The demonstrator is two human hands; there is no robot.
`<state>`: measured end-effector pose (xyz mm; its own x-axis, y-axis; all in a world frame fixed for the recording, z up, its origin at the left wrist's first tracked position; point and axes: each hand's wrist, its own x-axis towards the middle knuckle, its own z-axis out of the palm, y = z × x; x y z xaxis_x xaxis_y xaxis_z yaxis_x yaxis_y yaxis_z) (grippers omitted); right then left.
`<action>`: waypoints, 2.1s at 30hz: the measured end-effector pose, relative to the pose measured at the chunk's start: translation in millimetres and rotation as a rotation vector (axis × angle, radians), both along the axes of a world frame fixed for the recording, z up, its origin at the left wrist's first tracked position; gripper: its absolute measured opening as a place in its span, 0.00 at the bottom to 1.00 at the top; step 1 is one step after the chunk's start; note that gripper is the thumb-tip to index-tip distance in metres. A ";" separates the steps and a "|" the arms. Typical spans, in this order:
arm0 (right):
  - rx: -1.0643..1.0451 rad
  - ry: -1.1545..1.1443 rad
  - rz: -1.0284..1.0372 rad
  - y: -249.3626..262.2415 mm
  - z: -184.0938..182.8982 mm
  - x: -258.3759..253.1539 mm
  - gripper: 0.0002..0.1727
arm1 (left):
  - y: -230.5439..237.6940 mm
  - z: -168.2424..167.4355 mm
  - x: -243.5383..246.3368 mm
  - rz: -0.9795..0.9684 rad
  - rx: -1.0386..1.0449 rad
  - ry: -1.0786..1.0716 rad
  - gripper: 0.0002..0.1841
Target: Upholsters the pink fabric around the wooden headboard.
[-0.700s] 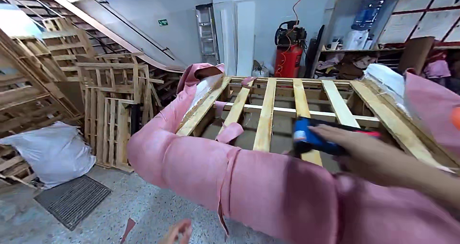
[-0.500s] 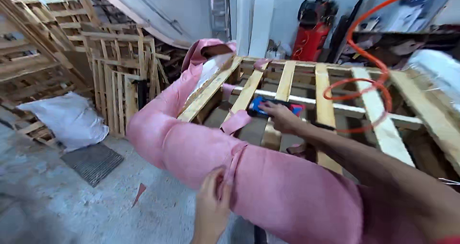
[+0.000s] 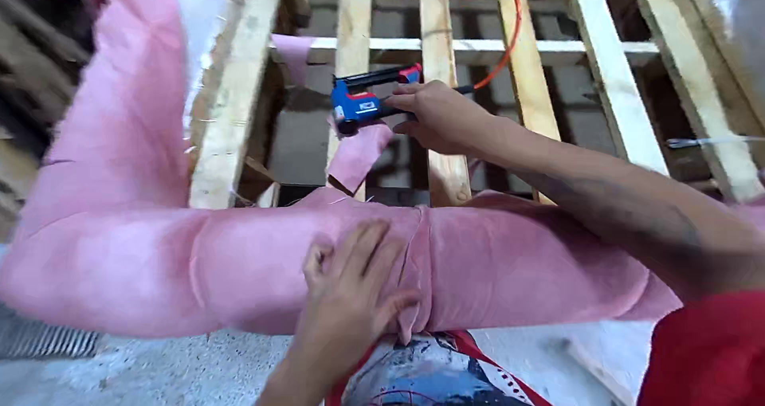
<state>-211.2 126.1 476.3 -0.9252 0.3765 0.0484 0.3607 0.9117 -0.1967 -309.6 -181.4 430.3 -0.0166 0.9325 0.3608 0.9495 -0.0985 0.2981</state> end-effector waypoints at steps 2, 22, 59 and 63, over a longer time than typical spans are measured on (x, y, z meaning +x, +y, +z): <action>0.004 0.022 -0.139 -70.4 31.8 37.6 0.27 | 23.3 6.9 -30.7 -0.125 -0.109 0.091 0.44; 0.222 0.491 -0.971 -260.3 -76.6 71.9 0.29 | 121.6 28.7 -44.0 -1.018 -0.148 0.020 0.19; 0.311 0.461 -1.116 -214.0 -94.7 227.3 0.31 | 121.1 14.5 -28.2 -1.321 -0.110 0.211 0.20; 0.225 0.539 -1.079 -257.1 -78.8 112.8 0.31 | 116.2 23.6 -32.0 -1.306 -0.153 0.240 0.18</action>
<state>-98.4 -131.0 397.5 0.0138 0.8709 0.4913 0.8726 0.2294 -0.4312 -341.6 -65.3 453.9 0.9614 0.2473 0.1207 0.2157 -0.9496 0.2276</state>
